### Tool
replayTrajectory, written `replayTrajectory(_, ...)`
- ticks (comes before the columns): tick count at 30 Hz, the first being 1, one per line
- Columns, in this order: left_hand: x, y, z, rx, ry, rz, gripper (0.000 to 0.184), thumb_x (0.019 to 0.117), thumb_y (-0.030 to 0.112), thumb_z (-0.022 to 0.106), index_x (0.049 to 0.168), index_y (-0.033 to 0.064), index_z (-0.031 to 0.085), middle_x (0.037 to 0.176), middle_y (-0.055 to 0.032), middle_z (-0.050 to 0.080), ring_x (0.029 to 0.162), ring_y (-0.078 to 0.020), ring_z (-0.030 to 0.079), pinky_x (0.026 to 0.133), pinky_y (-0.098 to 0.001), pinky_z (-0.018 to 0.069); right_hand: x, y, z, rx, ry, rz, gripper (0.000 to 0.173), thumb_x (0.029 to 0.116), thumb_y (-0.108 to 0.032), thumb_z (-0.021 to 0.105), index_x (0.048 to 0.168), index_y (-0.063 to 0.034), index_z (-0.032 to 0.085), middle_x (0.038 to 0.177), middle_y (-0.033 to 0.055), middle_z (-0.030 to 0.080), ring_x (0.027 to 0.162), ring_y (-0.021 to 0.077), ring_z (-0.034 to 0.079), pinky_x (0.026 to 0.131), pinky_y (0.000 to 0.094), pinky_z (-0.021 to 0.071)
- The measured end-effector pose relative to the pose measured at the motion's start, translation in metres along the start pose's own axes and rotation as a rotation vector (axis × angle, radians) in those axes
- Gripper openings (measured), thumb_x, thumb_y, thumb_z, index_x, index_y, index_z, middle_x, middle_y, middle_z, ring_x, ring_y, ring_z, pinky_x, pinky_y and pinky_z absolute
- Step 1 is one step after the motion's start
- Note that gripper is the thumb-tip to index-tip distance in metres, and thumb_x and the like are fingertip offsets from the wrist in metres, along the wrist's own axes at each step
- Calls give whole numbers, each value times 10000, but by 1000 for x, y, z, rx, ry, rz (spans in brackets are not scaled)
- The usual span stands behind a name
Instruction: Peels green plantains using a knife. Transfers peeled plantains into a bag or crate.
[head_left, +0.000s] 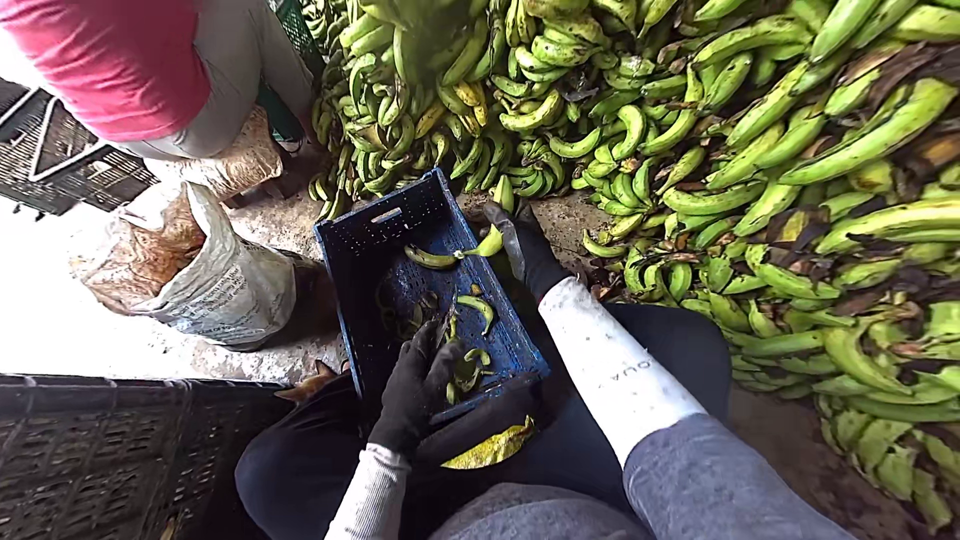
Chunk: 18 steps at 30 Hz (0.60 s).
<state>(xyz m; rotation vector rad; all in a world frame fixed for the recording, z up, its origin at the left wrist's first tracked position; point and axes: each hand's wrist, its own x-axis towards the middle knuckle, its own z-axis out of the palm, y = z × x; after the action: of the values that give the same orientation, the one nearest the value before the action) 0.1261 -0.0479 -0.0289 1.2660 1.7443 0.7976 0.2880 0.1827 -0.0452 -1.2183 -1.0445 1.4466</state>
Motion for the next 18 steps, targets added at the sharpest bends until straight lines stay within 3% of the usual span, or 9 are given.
replayTrajectory(1, 9, 0, 4, 3, 25, 35, 636, 1035, 504, 429, 1529, 105, 453, 1376, -121, 616, 1214, -176, 622, 1035, -429, 516, -8, -7, 6, 62, -26, -31, 598, 1013, -343, 623, 1492, -84, 375, 1238, 128, 621, 978, 204, 674, 850, 386, 588)
replayTrajectory(2, 14, 2, 9, -44, 66, 67, 594, 1055, 453, 396, 1509, 76, 465, 1313, -104, 650, 1129, -136, 649, 975, -383, 542, -17, -11, 10, 134, -51, -56, 591, 1024, -338, 605, 1498, -89, 355, 1191, 124, 630, 947, 204, 680, 833, 382, 597)
replayTrajectory(5, 23, 10, 14, -233, 102, 133, 551, 1043, 404, 455, 1461, 46, 494, 1131, -43, 684, 893, -66, 648, 783, -293, 566, -44, -14, 19, 272, -106, -60, 575, 1036, -377, 576, 1511, -151, 344, 1097, 125, 667, 918, 241, 704, 811, 415, 617)
replayTrajectory(9, 29, 17, 14, -329, 112, 166, 553, 1017, 446, 506, 1438, 88, 526, 943, -1, 661, 729, -79, 600, 649, -289, 537, -74, -10, 23, 232, -197, 44, 559, 1008, -580, 522, 1502, -358, 384, 1103, 26, 691, 861, 160, 688, 688, 326, 582)
replayTrajectory(12, 29, 19, 10, -389, 107, 181, 559, 1044, 413, 492, 1538, 158, 436, 833, -4, 614, 635, -96, 559, 571, -290, 509, -80, -9, 30, 265, -255, 78, 514, 1027, -560, 478, 1481, -327, 419, 1115, 48, 679, 880, 183, 679, 707, 367, 586)
replayTrajectory(15, 27, 19, 7, -376, 99, 165, 585, 1047, 405, 489, 1558, 132, 408, 888, -26, 650, 685, -100, 597, 635, -300, 542, -84, -8, 39, 341, -267, 105, 454, 1044, -513, 469, 1432, -278, 462, 999, 65, 703, 772, 178, 698, 616, 333, 591)
replayTrajectory(18, 26, 15, 5, -370, 100, 147, 610, 1043, 425, 480, 1543, 80, 421, 948, -37, 667, 739, -94, 613, 686, -302, 551, -86, -3, 43, 401, -301, 92, 432, 1055, -469, 467, 1412, -225, 456, 985, 78, 688, 805, 196, 701, 674, 350, 605)
